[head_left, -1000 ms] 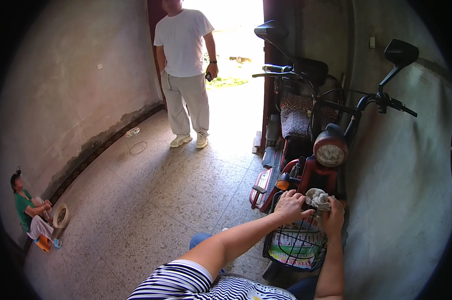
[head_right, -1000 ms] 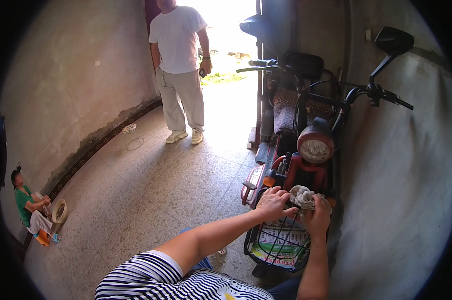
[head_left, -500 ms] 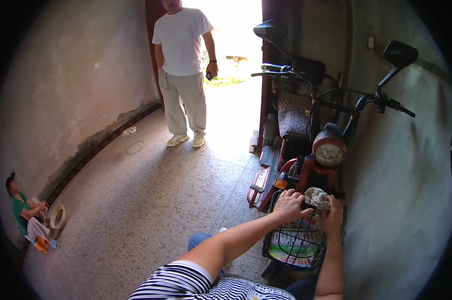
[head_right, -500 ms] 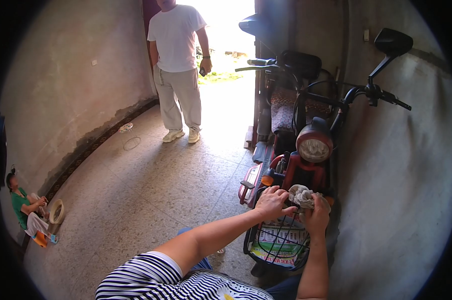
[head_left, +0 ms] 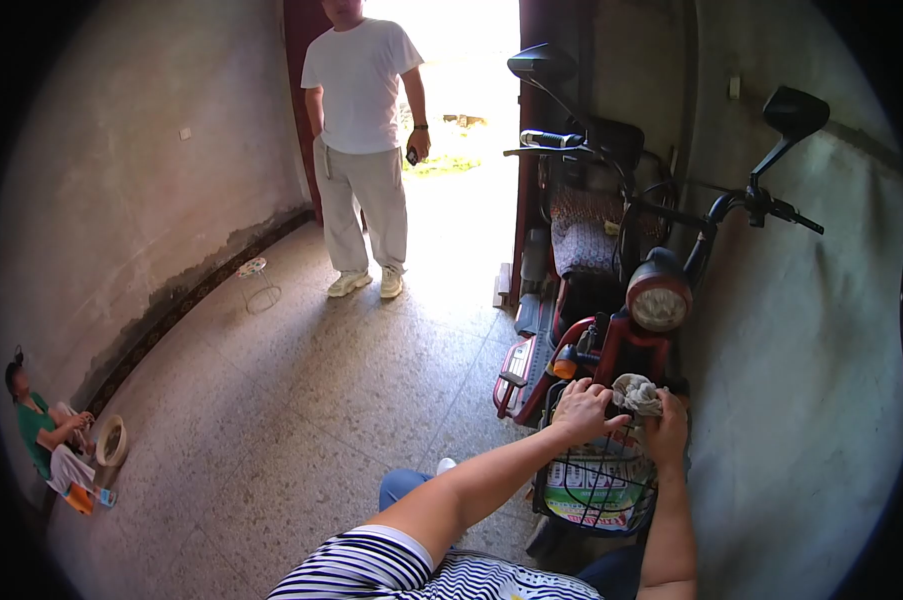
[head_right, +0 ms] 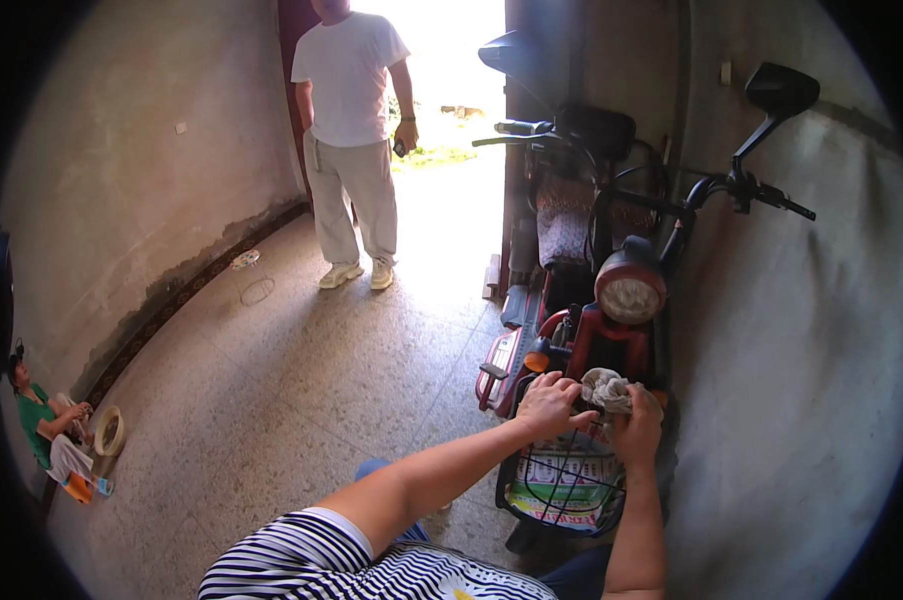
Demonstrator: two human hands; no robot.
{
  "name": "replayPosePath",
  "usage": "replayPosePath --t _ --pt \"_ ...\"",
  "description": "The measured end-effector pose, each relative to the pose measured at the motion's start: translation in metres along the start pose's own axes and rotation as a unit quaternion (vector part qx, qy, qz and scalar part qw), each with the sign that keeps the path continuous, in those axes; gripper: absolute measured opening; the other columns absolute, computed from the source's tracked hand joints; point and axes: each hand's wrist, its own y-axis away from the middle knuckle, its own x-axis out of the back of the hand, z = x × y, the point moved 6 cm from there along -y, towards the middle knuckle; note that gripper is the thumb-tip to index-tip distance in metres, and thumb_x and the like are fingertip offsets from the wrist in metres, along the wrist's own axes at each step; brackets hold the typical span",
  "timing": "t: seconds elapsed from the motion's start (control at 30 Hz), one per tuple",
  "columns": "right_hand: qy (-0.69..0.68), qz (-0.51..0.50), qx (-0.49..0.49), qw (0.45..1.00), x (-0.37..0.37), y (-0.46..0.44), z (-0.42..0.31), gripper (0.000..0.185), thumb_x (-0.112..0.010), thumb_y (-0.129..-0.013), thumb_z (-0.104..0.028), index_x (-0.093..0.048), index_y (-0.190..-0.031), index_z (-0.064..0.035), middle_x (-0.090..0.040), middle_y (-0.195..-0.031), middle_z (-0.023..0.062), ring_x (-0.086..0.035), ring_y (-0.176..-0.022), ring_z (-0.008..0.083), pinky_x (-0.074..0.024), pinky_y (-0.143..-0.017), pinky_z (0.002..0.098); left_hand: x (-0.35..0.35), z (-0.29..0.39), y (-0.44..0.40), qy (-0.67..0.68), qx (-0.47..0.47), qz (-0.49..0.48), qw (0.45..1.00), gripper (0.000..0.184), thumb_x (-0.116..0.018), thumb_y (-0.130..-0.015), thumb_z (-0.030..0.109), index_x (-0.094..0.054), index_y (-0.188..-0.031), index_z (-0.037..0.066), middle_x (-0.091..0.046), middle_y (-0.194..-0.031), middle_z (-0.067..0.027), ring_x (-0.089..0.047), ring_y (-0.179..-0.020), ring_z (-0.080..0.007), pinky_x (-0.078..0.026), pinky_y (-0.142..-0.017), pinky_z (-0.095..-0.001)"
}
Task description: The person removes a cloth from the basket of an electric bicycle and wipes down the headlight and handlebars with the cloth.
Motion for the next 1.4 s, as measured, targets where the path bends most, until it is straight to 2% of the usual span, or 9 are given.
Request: replayPosePath --t 0.27,0.37,0.63,0.77,0.9,0.97,1.4 --pt "-0.008 -0.009 0.004 1.000 -0.009 0.002 0.018 0.033 -0.063 -0.081 -0.019 -0.059 -0.110 -0.0044 -0.063 -0.111 0.0192 -0.057 -0.107 0.0378 -0.0450 -0.093 0.0443 0.000 -0.002 0.004 0.012 -0.014 0.045 0.999 0.068 -0.053 -0.082 0.064 -0.062 -0.114 0.005 -0.061 -0.119 -0.0130 -0.044 -0.125 -0.0348 -0.033 -0.105 -0.0458" --pt "-0.017 0.001 0.032 0.999 -0.013 0.004 0.015 0.034 -0.063 -0.081 -0.018 -0.059 -0.111 -0.0034 -0.063 -0.111 0.0199 -0.057 -0.107 0.0383 -0.0446 -0.093 0.0443 0.003 -0.002 0.004 0.018 0.002 0.021 1.000 0.067 -0.053 -0.082 0.064 -0.062 -0.112 0.004 -0.060 -0.119 -0.0135 -0.045 -0.123 -0.0348 -0.033 -0.104 -0.0454" --pt "-0.018 -0.006 0.015 1.000 -0.015 0.007 0.020 0.034 -0.060 -0.083 -0.016 -0.058 -0.114 -0.0022 -0.061 -0.114 0.0213 -0.056 -0.108 0.0394 -0.0436 -0.095 0.0446 0.001 -0.003 0.008 0.019 0.010 0.017 1.000 0.066 -0.053 -0.083 0.063 -0.061 -0.111 0.004 -0.059 -0.120 -0.0125 -0.044 -0.124 -0.0346 -0.033 -0.104 -0.0444" --pt "-0.018 -0.008 0.010 1.000 -0.017 0.004 0.028 0.033 -0.057 -0.083 -0.017 -0.058 -0.113 -0.0024 -0.061 -0.112 0.0210 -0.057 -0.105 0.0397 -0.0436 -0.094 0.0451 0.000 -0.004 0.006 0.018 -0.008 0.053 0.998 0.066 -0.053 -0.083 0.062 -0.061 -0.110 0.003 -0.061 -0.116 -0.0128 -0.046 -0.122 -0.0347 -0.033 -0.104 -0.0452" --pt "-0.007 -0.003 0.023 1.000 -0.009 0.002 0.016 0.033 -0.057 -0.081 -0.016 -0.058 -0.111 -0.0023 -0.061 -0.113 0.0208 -0.057 -0.105 0.0397 -0.0439 -0.094 0.0457 0.006 -0.001 0.006 0.021 -0.003 0.020 1.000 0.066 -0.053 -0.083 0.062 -0.060 -0.112 0.003 -0.059 -0.120 -0.0125 -0.044 -0.124 -0.0347 -0.033 -0.104 -0.0458" --pt "-0.009 -0.015 0.014 1.000 -0.006 0.002 0.011 0.035 -0.059 -0.081 -0.013 -0.058 -0.114 -0.0010 -0.061 -0.115 0.0213 -0.056 -0.110 0.0390 -0.0429 -0.097 0.0442 0.006 -0.001 0.006 0.024 0.006 0.002 1.000 0.066 -0.052 -0.084 0.062 -0.059 -0.114 0.003 -0.057 -0.123 -0.0129 -0.043 -0.126 -0.0349 -0.032 -0.105 -0.0462" --pt "-0.017 -0.023 0.018 0.999 -0.008 0.004 0.014 0.039 -0.057 -0.081 -0.008 -0.055 -0.119 -0.0017 -0.059 -0.120 0.0210 -0.055 -0.112 0.0381 -0.0420 -0.099 0.0436 0.003 -0.002 0.006 0.021 0.008 0.013 1.000 0.066 -0.052 -0.084 0.062 -0.059 -0.115 0.004 -0.058 -0.122 -0.0123 -0.042 -0.126 -0.0353 -0.031 -0.106 -0.0465"
